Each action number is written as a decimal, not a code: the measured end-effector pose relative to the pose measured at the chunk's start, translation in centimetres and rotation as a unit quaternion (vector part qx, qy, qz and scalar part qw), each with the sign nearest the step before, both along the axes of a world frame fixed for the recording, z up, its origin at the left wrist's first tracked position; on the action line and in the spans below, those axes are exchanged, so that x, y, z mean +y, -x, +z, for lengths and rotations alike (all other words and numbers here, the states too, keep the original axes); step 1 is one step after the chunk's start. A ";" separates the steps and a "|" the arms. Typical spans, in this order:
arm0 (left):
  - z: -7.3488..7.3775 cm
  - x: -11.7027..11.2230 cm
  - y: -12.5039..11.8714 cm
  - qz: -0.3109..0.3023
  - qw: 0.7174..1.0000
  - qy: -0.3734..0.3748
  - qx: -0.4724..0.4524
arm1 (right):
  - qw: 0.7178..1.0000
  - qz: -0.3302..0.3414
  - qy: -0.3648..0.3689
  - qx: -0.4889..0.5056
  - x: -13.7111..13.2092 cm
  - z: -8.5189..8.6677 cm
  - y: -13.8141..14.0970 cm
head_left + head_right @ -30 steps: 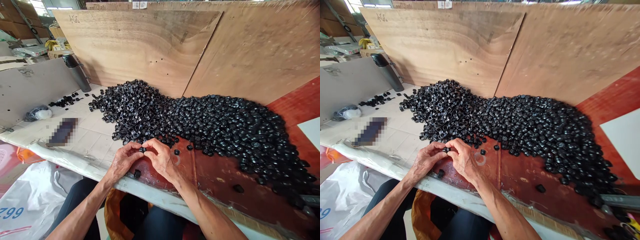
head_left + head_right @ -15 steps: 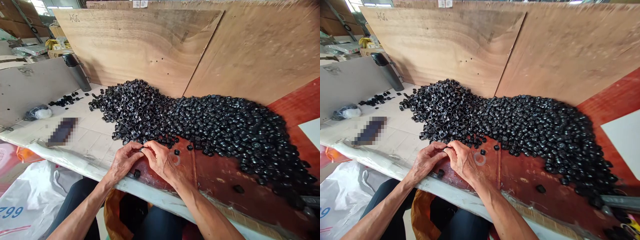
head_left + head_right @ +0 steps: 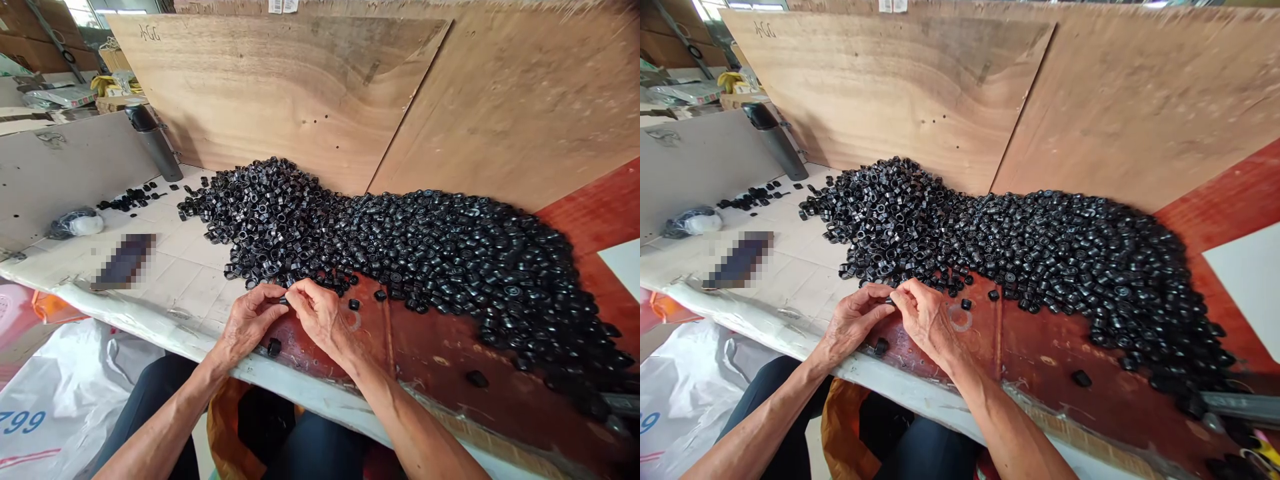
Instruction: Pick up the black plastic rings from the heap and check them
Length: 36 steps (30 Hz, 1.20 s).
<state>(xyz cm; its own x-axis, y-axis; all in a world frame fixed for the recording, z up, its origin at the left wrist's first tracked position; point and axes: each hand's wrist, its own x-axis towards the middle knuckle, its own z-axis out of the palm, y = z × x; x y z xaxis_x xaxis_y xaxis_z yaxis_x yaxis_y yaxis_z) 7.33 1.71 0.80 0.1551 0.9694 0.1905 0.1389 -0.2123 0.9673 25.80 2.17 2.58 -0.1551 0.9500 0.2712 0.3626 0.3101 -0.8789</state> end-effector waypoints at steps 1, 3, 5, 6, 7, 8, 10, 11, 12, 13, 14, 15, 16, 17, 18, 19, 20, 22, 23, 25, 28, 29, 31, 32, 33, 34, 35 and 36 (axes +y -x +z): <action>0.1 0.0 -0.1 0.000 0.999 0.031 -0.021 | 1.000 0.011 -0.020 -0.001 0.0 0.1 -0.1; 0.1 -0.1 -0.1 0.000 0.997 0.059 -0.051 | 0.998 0.025 -0.054 -0.004 0.0 0.2 -0.2; -0.1 0.0 0.0 0.004 0.999 0.031 -0.044 | 0.997 0.029 -0.069 -0.005 0.0 0.1 -0.2; -0.3 0.1 0.0 0.009 1.000 0.001 -0.028 | 0.997 0.027 -0.069 -0.002 0.1 0.1 -0.1; -0.4 0.1 0.1 0.016 0.999 -0.037 -0.008 | 0.998 0.022 -0.060 0.001 0.1 0.0 -0.1; -0.6 0.2 0.2 0.021 0.997 -0.076 0.015 | 0.999 0.015 -0.039 0.007 0.0 -0.1 0.0; -0.8 0.4 0.3 0.022 0.987 -0.147 0.059 | 0.999 -0.006 0.039 0.027 0.0 0.0 0.3; -0.9 0.4 0.3 0.020 0.982 -0.174 0.077 | 0.995 -0.016 0.088 0.040 0.0 0.1 0.4; -0.9 0.5 0.3 0.016 0.977 -0.193 0.091 | 0.989 -0.020 0.135 0.054 0.0 0.2 0.5; -0.8 0.5 0.3 0.013 0.973 -0.206 0.103 | 0.983 -0.022 0.171 0.066 0.0 0.4 0.5; -0.8 0.5 0.3 0.010 0.970 -0.213 0.114 | 0.977 -0.021 0.196 0.076 0.0 0.6 0.6; -0.7 0.5 0.3 0.007 0.969 -0.216 0.121 | 0.973 -0.020 0.212 0.086 0.0 0.8 0.6; -0.6 0.5 0.3 0.004 0.968 -0.218 0.126 | 0.970 -0.020 0.222 0.093 -0.1 1.0 0.6; -0.6 0.5 0.3 0.002 0.968 -0.218 0.127 | 0.968 -0.021 0.228 0.100 -0.1 1.2 0.6; -0.5 0.5 0.3 0.001 0.968 -0.216 0.125 | 0.967 -0.022 0.232 0.106 -0.1 1.2 0.5; -0.5 0.5 0.3 0.000 0.970 -0.210 0.119 | 0.966 -0.022 0.233 0.111 -0.1 1.3 0.5; -0.4 0.5 0.2 0.002 0.974 -0.200 0.110 | 0.966 -0.019 0.231 0.116 0.0 1.2 0.5; -0.4 0.5 0.2 0.015 0.983 -0.163 0.078 | 0.968 -0.010 0.215 0.125 0.0 0.9 0.5; -0.4 0.5 0.1 0.024 0.988 -0.139 0.060 | 0.971 -0.004 0.203 0.129 0.1 0.6 0.5; -0.4 0.5 0.1 0.041 0.995 -0.091 0.025 | 0.975 0.004 0.175 0.135 0.2 0.1 0.5; -0.4 0.4 0.0 0.050 0.998 -0.044 -0.011 | 0.987 0.005 0.117 0.113 0.3 -0.7 0.4; -0.4 0.4 0.1 0.051 0.998 -0.033 -0.019 | 0.991 0.005 0.087 0.097 0.3 -0.8 0.3; -0.1 0.4 0.1 0.053 0.998 -0.005 -0.036 | 0.998 0.011 0.006 0.065 0.3 -1.0 0.3; 0.1 0.4 0.1 0.053 0.997 0.014 -0.044 | 0.998 0.017 -0.036 0.053 0.3 -1.1 0.2; 0.3 0.3 0.2 0.052 0.996 0.039 -0.053 | 0.996 0.024 -0.074 0.046 0.3 -1.1 0.2; 0.6 0.2 0.2 0.047 0.995 0.067 -0.064 | 0.993 0.031 -0.104 0.042 0.4 -1.1 0.2; 0.8 0.2 0.2 0.038 0.992 0.097 -0.076 | 0.991 0.037 -0.124 0.042 0.4 -1.1 0.2; 1.0 0.1 0.1 0.025 0.988 0.125 -0.089 | 0.989 0.043 -0.137 0.044 0.4 -1.1 0.3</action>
